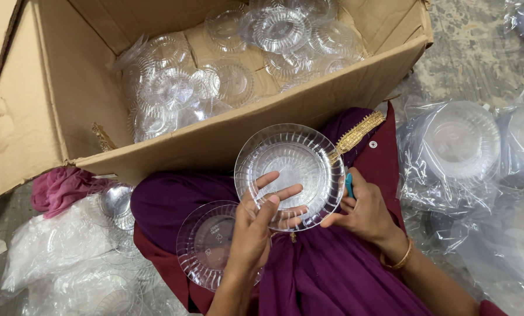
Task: The person sits on the floor and repeatedly picks up clear plastic plates from a cardboard box, stacks them in hand, and places the stack on their lap. The person occasionally uses a blue utility knife to separate stuck plates before stacking them.
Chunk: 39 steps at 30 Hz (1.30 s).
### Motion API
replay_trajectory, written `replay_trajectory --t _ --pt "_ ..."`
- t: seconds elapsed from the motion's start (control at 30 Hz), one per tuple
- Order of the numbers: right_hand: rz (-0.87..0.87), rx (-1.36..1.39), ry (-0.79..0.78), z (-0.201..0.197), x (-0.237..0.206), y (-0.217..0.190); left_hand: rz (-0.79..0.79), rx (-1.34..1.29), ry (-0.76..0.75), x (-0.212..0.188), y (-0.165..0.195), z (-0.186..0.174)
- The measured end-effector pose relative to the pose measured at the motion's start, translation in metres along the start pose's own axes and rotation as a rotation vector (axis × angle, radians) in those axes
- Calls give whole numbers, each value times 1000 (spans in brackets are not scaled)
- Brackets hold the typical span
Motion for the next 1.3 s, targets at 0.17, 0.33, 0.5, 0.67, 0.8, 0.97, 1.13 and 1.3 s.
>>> replay_trajectory --t 0.17,0.33,0.5,0.67,0.8,0.97,1.13,1.3 --pt "-26 -120 8 0 -1 8 -4 -7 0 -1 -2 3" --pt "-53 -330 34 3 -7 20 30 -36 38 -2 -3 5" --pt "-149 -305 102 7 -12 18 30 -33 80 -4 -6 8" --pt "-161 -274 106 5 -9 11 17 -101 108 -5 -10 13" --pt "-151 -263 70 5 -8 0 13 -133 124 -5 -14 19" --pt "-192 -255 133 5 -4 -10 31 -205 180 -10 -21 28" --pt "-149 -302 133 3 -2 -4 -2 -203 208 -11 -23 29" --pt "-107 -294 148 2 -4 4 5 -212 204 -10 -23 29"
Point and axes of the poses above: each hand's wrist, its own x-axis towards the middle knuckle, its own z-axis out of the palm, y = z × x, the point moved 5 cm from there along x, towards the middle knuckle, and after that the axes turned 5 degrees about y, right-handed, at the moved point
